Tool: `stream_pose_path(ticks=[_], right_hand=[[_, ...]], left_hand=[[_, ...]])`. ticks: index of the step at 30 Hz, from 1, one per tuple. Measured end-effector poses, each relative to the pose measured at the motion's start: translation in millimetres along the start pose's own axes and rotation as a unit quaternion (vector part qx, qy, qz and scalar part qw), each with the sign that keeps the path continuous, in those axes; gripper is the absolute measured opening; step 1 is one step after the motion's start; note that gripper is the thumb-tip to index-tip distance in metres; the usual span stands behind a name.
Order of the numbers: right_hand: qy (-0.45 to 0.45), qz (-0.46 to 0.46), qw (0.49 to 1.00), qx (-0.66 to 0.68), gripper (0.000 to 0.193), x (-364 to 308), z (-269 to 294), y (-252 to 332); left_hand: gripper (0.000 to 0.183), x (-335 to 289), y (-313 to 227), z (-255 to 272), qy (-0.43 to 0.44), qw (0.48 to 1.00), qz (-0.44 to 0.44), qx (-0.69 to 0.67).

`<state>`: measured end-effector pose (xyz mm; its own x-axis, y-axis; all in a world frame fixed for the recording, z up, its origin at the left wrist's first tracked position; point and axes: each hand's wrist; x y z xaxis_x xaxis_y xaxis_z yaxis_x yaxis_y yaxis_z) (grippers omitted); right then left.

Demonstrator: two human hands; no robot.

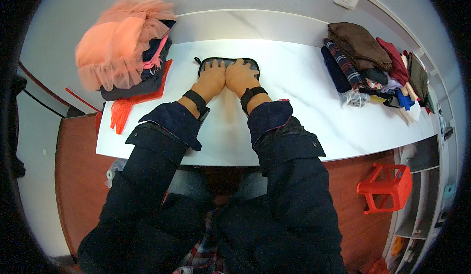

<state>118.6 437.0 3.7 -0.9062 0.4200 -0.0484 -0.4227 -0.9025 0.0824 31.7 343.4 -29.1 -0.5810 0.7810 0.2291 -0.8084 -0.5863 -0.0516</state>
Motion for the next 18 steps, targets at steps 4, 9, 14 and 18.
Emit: stream_pose_path(ticks=[4,9,14,18], right_hand=[[-0.047,0.023,0.998,-0.044,0.05,30,-14,-19],[0.007,0.017,1.0,-0.012,0.053,75,-4,-40],[0.021,0.019,0.999,-0.018,0.054,102,2,-52],[0.011,0.019,1.0,-0.003,0.057,109,2,-58]], left_hand=[[0.045,38,1,-9,0.014,1.0,0.016,-0.018],[0.044,84,7,-20,0.026,0.999,0.018,-0.041],[0.049,113,6,-28,0.049,0.996,0.043,-0.054],[0.055,121,1,-29,0.077,0.993,0.066,-0.064]])
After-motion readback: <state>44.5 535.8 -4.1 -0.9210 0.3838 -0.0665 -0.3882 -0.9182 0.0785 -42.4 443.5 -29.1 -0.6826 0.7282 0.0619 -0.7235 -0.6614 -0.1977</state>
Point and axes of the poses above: each hand's wrist, its own x-axis towards the middle knuckle, its own z-axis out of the back of the hand, y = z × x, and after that the axes turned 5 degrees about z, right-handed
